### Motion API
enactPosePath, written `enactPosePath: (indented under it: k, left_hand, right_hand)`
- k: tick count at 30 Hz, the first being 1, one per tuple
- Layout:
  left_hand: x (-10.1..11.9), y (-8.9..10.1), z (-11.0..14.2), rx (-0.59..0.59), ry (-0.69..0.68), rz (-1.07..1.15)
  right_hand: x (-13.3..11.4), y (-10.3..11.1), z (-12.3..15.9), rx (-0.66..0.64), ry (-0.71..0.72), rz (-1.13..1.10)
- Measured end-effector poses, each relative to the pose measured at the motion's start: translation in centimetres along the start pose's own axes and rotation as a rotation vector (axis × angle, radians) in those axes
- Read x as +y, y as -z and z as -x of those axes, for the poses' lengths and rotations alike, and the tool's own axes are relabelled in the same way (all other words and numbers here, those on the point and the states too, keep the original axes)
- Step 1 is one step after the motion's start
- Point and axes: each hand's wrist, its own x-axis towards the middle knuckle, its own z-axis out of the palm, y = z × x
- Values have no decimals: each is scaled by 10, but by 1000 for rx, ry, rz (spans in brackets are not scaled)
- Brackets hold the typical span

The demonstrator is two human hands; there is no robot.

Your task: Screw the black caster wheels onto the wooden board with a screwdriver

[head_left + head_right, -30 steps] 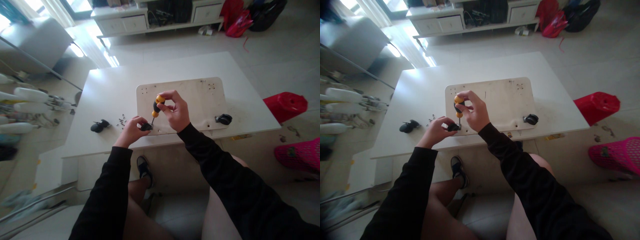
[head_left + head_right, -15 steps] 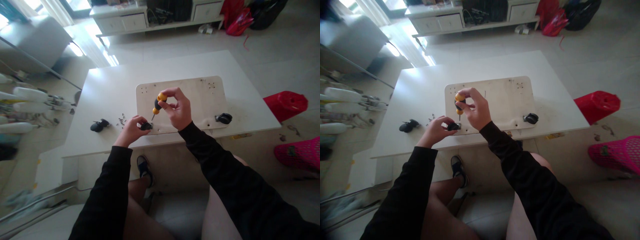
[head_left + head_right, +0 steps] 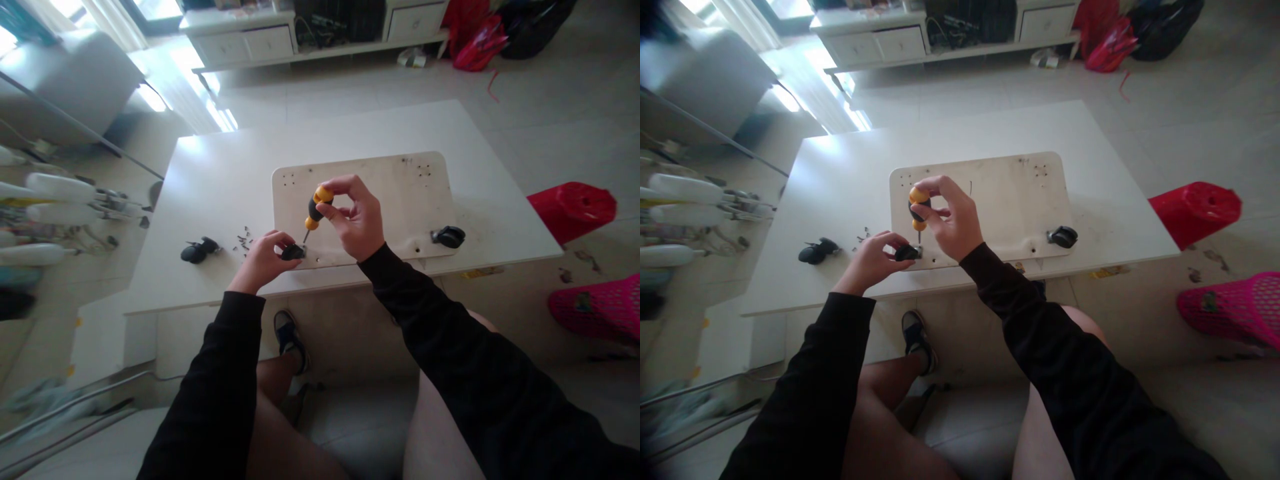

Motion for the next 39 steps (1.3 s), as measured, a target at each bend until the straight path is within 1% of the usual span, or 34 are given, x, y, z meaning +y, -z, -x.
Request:
enactPosePath:
  k: [6, 14, 16, 18, 21, 22, 26, 31, 33, 35, 37, 39]
  left_hand:
    - [-1, 0, 0, -1, -5, -3]
    - [1, 1, 1, -8, 9, -5]
    - [2, 1, 1, -7, 10, -6]
    - [3, 1, 1, -2, 4, -13]
    - [4, 1, 0, 9, -12, -35]
    - [4, 1, 0, 14, -13, -45]
    - [4, 1, -1, 12, 2, -50]
    - [6, 1, 0, 8, -11, -29]
    - [10, 1, 0, 7, -32, -39]
    - [16, -1, -1, 45, -52, -54]
    - [23, -5, -4, 120, -61, -55]
    - [28, -9, -7, 189, -52, -57]
  right_hand:
    - [0, 0, 1, -39, -11, 28]
    - [-4, -1, 3, -106, 50, 25]
    - [-7, -1, 3, -169, 94, 1]
    - [-10, -1, 3, -260, 145, -7]
    - [-12, -2, 1, -359, 217, 38]
    - [-12, -2, 1, -360, 241, 68]
    - [-9, -5, 1, -298, 317, 180]
    - [-11, -8, 4, -369, 372, 172]
    - [-12, -10, 3, -371, 373, 186]
    - [-12, -11, 1, -340, 359, 237]
    - [-12, -11, -2, -308, 335, 292]
    - [-14, -11, -4, -304, 320, 310]
